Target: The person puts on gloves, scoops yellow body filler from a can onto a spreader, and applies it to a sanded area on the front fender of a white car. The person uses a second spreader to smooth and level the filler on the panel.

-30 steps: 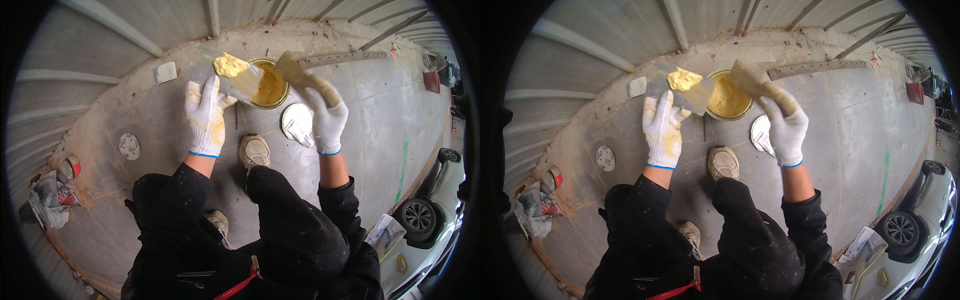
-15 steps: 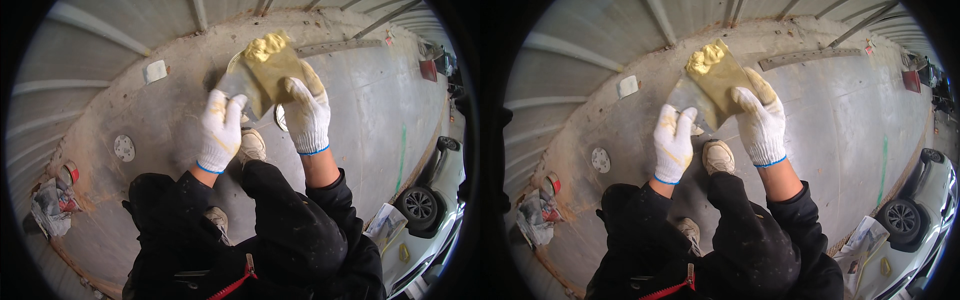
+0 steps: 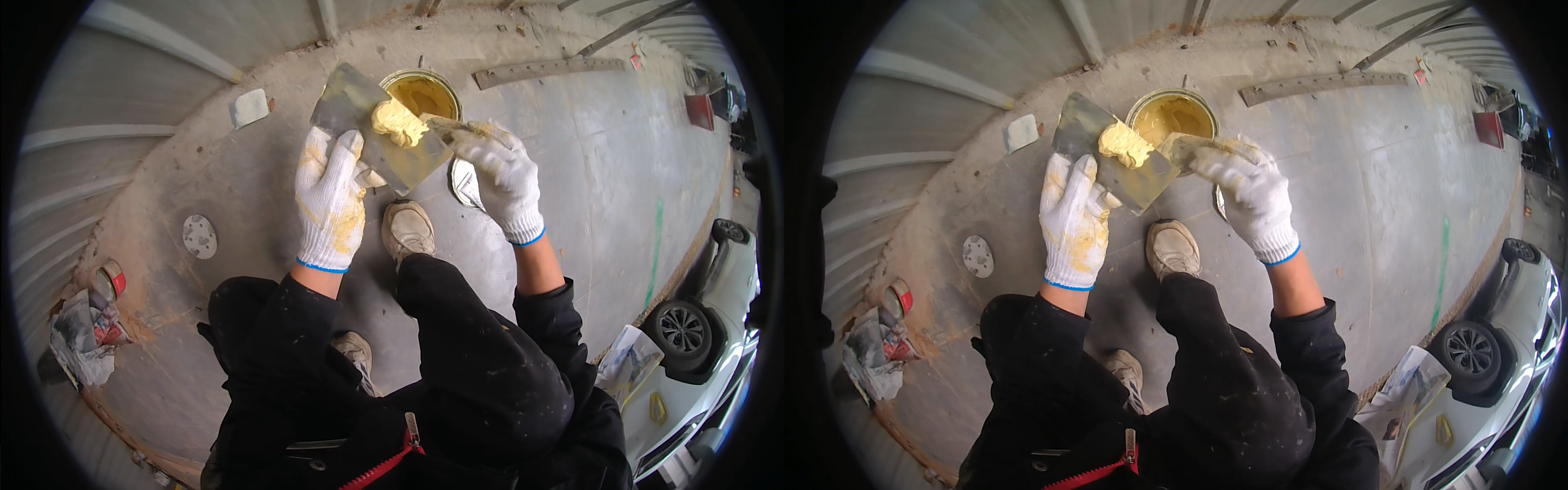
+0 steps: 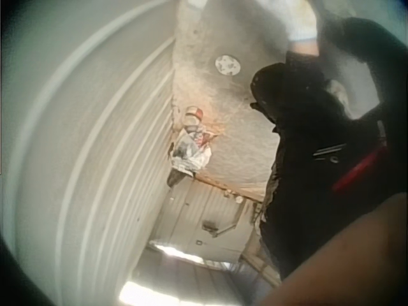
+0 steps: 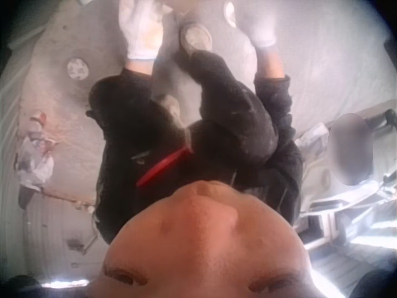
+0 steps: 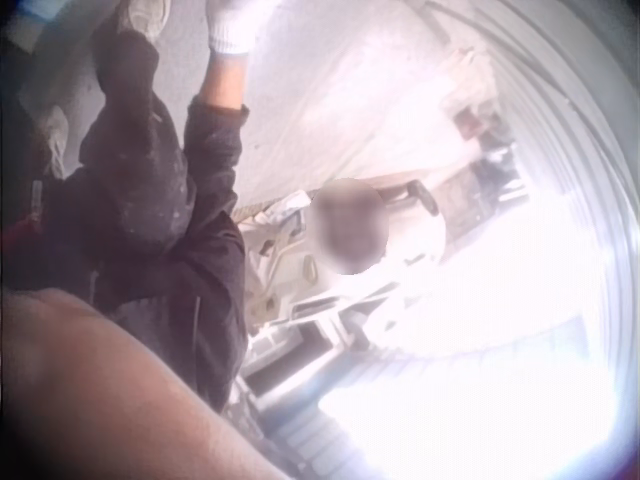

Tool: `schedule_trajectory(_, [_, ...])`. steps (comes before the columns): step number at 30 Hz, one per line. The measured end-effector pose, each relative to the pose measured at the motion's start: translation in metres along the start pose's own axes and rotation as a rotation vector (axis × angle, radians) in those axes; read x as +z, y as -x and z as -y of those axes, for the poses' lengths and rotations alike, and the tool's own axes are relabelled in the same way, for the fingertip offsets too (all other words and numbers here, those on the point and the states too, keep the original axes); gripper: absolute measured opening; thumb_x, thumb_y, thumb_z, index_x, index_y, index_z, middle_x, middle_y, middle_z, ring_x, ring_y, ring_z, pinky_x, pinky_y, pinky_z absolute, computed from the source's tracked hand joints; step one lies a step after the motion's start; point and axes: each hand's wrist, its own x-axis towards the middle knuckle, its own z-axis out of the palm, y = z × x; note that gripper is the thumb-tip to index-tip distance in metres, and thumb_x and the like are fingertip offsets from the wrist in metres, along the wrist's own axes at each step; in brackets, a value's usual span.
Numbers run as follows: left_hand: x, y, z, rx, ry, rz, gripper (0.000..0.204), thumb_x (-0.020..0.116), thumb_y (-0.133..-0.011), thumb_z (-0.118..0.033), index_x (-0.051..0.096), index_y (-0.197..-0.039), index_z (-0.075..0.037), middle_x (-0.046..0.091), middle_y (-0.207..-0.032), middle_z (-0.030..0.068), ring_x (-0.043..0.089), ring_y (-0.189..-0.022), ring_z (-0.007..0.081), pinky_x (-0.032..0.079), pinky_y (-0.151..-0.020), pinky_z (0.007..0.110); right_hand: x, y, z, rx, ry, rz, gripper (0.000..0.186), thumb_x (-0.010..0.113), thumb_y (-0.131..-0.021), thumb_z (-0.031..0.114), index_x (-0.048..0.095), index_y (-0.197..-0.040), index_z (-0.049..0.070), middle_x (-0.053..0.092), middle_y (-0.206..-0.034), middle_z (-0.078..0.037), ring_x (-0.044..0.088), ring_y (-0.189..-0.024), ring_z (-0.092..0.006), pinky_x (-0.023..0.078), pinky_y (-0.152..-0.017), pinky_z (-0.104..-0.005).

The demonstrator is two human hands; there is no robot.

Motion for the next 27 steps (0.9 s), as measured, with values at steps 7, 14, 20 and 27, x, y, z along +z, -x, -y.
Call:
schedule_trajectory(7, [0.001,-0.002,0.027,-0.303,0.078,-0.04,0.02,0.063,-0.11,-0.013,0.063,-0.13,-0.008,0.065,-0.105,-0.0023,0.062,-0.082,0.0049,0.053,-0.064,0.023,0.031,0.014,0.012,0.759,-2.374,-0.097,0.043,0.066,-0.103,0.031,0.066,-0.131,-0.001,0.075,-0.112,-0.016,0.075,-0.083,-0.0267,0.062,-0.064,-0.0345])
schedule_trajectory(14, [0.005,0.0,0.035,-0.266,-0.033,0.1,0.021,0.061,-0.111,-0.01,0.065,-0.131,-0.008,0.067,-0.105,-0.0032,0.058,-0.076,0.0008,0.051,-0.064,0.02,0.058,0.038,0.033,0.922,-2.382,-0.069,0.042,0.043,-0.116,0.022,0.056,-0.147,-0.004,0.069,-0.136,-0.02,0.073,-0.115,-0.0287,0.064,-0.097,-0.04])
schedule_trajectory(20, [0.008,0.0,0.038,-0.205,-0.104,0.129,0.018,0.062,-0.109,-0.01,0.066,-0.127,-0.006,0.068,-0.105,-0.0028,0.06,-0.081,0.0015,0.052,-0.072,0.021,0.073,0.041,0.021,1.339,-2.196,-0.25,0.042,0.044,-0.116,0.026,0.058,-0.145,-0.002,0.071,-0.133,-0.018,0.075,-0.114,-0.0279,0.065,-0.095,-0.04])
schedule_trajectory(27, [-0.014,0.015,0.07,-0.411,-0.241,0.11,0.007,0.07,-0.106,-0.014,0.071,-0.107,-0.007,0.066,-0.095,-0.0037,0.057,-0.074,0.0029,0.05,-0.069,0.021,0.07,0.063,0.02,1.053,-1.015,-0.27,0.023,0.07,-0.108,0.022,0.073,-0.11,0.0,0.072,-0.093,0.0,0.065,-0.086,-0.0079,0.054,-0.075,-0.0266])
